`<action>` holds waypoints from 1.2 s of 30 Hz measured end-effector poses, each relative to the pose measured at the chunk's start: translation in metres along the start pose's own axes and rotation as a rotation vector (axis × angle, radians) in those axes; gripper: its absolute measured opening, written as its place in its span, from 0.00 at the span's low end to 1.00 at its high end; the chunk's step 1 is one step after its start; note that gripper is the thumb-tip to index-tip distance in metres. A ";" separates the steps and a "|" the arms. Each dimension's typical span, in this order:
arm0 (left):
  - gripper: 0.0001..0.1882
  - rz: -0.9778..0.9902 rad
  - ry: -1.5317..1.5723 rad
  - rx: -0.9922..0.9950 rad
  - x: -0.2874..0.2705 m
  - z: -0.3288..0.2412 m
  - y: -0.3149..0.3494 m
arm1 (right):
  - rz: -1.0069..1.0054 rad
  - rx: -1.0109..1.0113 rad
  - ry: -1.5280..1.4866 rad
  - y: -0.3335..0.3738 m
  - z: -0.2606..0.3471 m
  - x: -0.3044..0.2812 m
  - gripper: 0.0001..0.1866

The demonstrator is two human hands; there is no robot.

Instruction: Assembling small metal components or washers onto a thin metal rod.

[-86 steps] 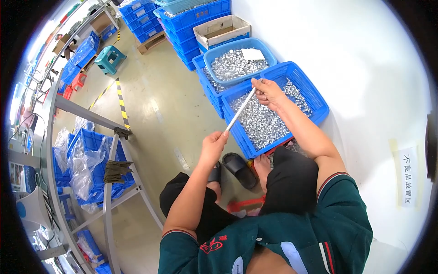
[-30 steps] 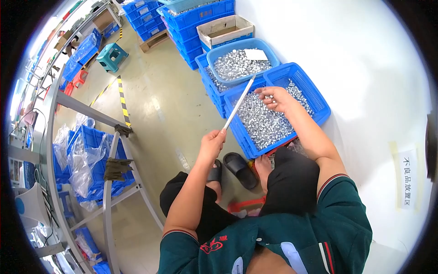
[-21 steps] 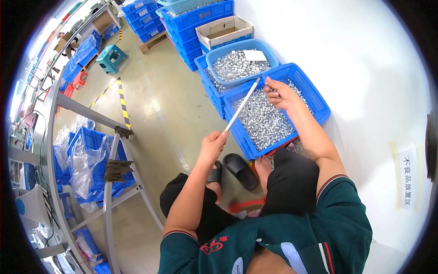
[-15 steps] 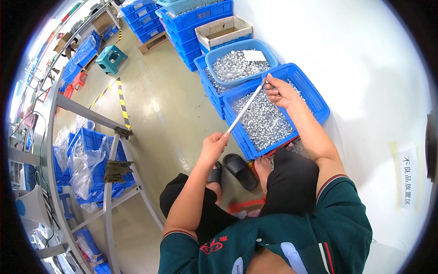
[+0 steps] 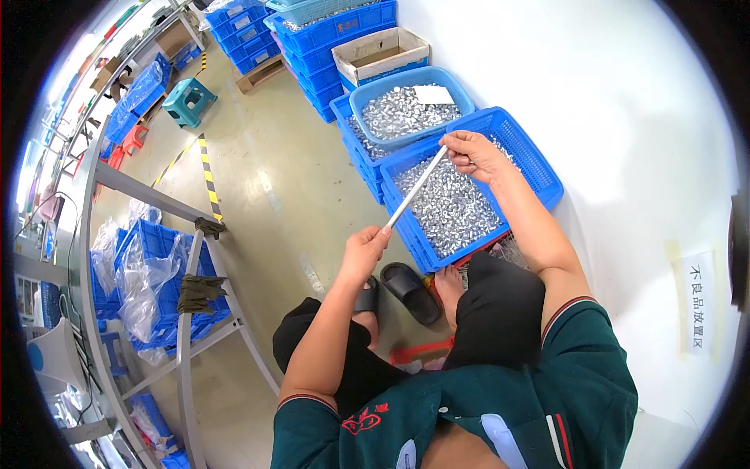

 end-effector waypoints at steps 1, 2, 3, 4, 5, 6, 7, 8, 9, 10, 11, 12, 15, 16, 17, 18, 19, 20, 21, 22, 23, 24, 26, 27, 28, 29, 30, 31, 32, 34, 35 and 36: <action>0.17 -0.002 0.014 0.004 0.000 -0.001 0.000 | -0.004 0.020 -0.060 0.000 -0.002 0.001 0.10; 0.17 -0.002 0.014 0.004 0.000 -0.002 0.001 | -0.004 0.020 -0.059 0.001 -0.002 0.002 0.10; 0.18 -0.019 0.013 -0.013 0.000 -0.005 0.002 | 0.007 0.034 -0.012 0.003 -0.002 0.004 0.11; 0.19 -0.037 0.011 -0.032 -0.001 -0.006 0.002 | 0.019 0.049 0.036 0.004 -0.002 0.006 0.11; 0.19 -0.040 0.013 -0.031 -0.001 -0.005 0.002 | 0.035 0.081 -0.006 0.002 -0.003 0.003 0.11; 0.19 -0.043 0.014 -0.035 -0.002 -0.005 0.001 | 0.035 0.080 -0.005 0.001 -0.003 0.000 0.11; 0.19 -0.047 0.016 -0.038 -0.002 -0.004 0.000 | -0.020 0.141 -0.102 0.000 -0.005 -0.003 0.11; 0.19 -0.047 0.016 -0.037 -0.003 -0.003 0.000 | -0.074 0.201 -0.198 -0.002 -0.008 -0.006 0.11; 0.19 -0.037 0.048 -0.051 -0.003 -0.004 0.000 | -0.102 0.194 -0.197 -0.005 -0.012 -0.010 0.12; 0.19 -0.027 0.079 -0.064 -0.003 -0.004 -0.001 | -0.104 0.193 -0.196 -0.006 -0.015 -0.015 0.12; 0.19 -0.025 0.078 -0.063 -0.003 -0.004 -0.001 | -0.120 0.202 -0.252 -0.007 -0.019 -0.020 0.12; 0.18 -0.025 0.083 -0.062 -0.003 -0.005 0.000 | -0.133 0.215 -0.309 -0.008 -0.020 -0.020 0.11; 0.18 -0.021 0.080 -0.056 -0.003 -0.004 0.000 | -0.105 0.199 -0.317 -0.008 -0.018 -0.021 0.11; 0.18 -0.017 0.073 -0.050 -0.003 -0.004 0.000 | -0.104 0.199 -0.318 -0.008 -0.017 -0.019 0.11; 0.18 -0.017 0.073 -0.050 -0.004 -0.004 0.000 | -0.104 0.162 -0.322 -0.008 -0.015 -0.018 0.12; 0.18 -0.016 0.077 -0.053 -0.004 -0.004 0.000 | -0.106 0.123 -0.326 -0.007 -0.014 -0.017 0.14; 0.18 -0.016 0.082 -0.055 -0.004 -0.004 0.001 | -0.107 0.124 -0.326 -0.006 -0.013 -0.017 0.14; 0.18 -0.016 0.081 -0.056 -0.004 -0.004 0.001 | -0.117 0.117 -0.334 -0.005 -0.012 -0.016 0.16; 0.18 -0.010 0.078 -0.051 -0.003 -0.004 0.001 | -0.128 0.108 -0.340 -0.004 -0.011 -0.017 0.18; 0.18 -0.005 0.076 -0.046 -0.002 -0.005 0.001 | -0.130 0.107 -0.341 -0.004 -0.011 -0.019 0.18; 0.18 -0.003 0.075 -0.046 -0.002 -0.004 0.001 | -0.116 0.092 -0.339 -0.004 -0.011 -0.021 0.18; 0.18 0.005 0.069 -0.028 -0.001 -0.003 0.000 | -0.100 0.078 -0.338 -0.004 -0.011 -0.021 0.19; 0.17 0.014 0.062 -0.010 0.000 -0.002 -0.001 | -0.136 0.074 -0.344 -0.005 -0.011 -0.021 0.19; 0.17 0.015 0.061 -0.012 0.000 -0.002 0.000 | -0.170 0.071 -0.351 -0.006 -0.010 -0.019 0.19; 0.17 0.015 0.060 -0.015 0.000 -0.002 0.000 | -0.169 0.072 -0.351 -0.006 -0.009 -0.017 0.19; 0.17 0.014 0.060 -0.016 -0.001 -0.002 0.001 | -0.170 0.070 -0.340 -0.006 -0.008 -0.015 0.19; 0.17 0.013 0.046 -0.017 0.000 -0.004 0.002 | -0.174 0.067 -0.329 -0.006 -0.007 -0.015 0.19; 0.17 0.012 0.032 -0.019 0.000 -0.005 0.002 | -0.175 0.067 -0.330 -0.005 -0.007 -0.015 0.19; 0.17 0.013 0.031 -0.019 0.001 -0.004 0.002 | -0.165 0.059 -0.312 -0.004 -0.007 -0.015 0.19; 0.16 0.009 0.010 -0.005 0.002 -0.004 0.002 | -0.154 0.052 -0.294 -0.004 -0.006 -0.015 0.19; 0.16 0.009 0.011 -0.005 0.002 -0.004 0.001 | -0.156 0.059 -0.258 -0.003 -0.006 -0.015 0.18; 0.16 0.015 0.004 -0.006 0.002 -0.005 0.002 | -0.157 0.067 -0.222 -0.003 -0.005 -0.015 0.18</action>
Point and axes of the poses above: each hand's wrist, its own y-axis away from the middle knuckle, its own x-axis out of the palm, z = x × y, the point moved 1 cm from there along -y, towards the middle knuckle, and after that the axes turned 10 degrees about -x, right-handed, at the moved point
